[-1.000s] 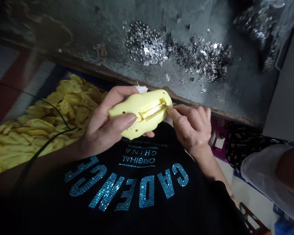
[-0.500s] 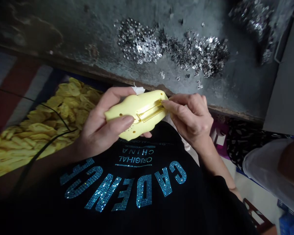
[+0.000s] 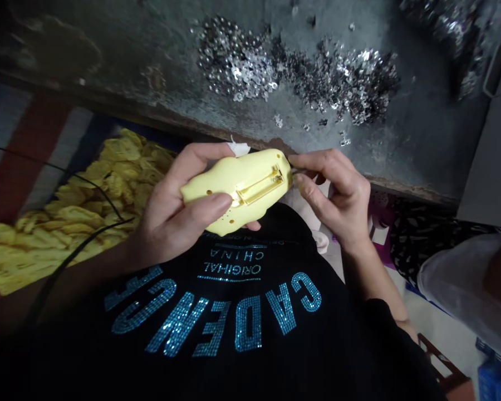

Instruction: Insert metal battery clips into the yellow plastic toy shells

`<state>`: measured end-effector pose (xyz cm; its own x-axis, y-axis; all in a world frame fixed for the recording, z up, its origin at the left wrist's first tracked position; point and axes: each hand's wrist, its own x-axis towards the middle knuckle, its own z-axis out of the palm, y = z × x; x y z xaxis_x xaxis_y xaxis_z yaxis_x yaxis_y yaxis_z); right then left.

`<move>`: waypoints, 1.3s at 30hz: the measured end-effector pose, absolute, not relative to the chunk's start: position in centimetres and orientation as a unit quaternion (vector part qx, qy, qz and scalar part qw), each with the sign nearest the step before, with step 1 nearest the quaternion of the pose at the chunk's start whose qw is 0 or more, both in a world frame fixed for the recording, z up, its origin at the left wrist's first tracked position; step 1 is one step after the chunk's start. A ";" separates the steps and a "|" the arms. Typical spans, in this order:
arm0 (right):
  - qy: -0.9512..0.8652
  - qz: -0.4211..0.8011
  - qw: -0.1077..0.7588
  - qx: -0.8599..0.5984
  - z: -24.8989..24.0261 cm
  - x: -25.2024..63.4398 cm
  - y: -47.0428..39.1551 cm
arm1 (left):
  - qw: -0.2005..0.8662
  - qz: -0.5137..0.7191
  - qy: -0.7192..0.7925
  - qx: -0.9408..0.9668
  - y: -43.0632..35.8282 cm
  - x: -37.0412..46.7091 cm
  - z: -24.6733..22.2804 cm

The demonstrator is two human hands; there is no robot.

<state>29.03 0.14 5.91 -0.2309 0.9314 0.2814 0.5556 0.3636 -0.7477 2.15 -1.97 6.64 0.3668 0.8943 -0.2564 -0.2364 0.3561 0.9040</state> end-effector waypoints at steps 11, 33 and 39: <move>-0.709 0.478 0.305 -0.419 5.7 28.9 3.8 | 0.495 0.352 0.379 0.698 -2.3 2.4 6.6; -0.707 0.217 0.534 -0.410 0.1 29.6 -1.0 | 0.520 0.267 0.259 0.769 -0.3 2.3 5.8; -0.687 0.218 0.566 -0.400 -0.5 28.3 -0.7 | 0.529 0.320 0.246 0.746 -0.3 2.6 4.9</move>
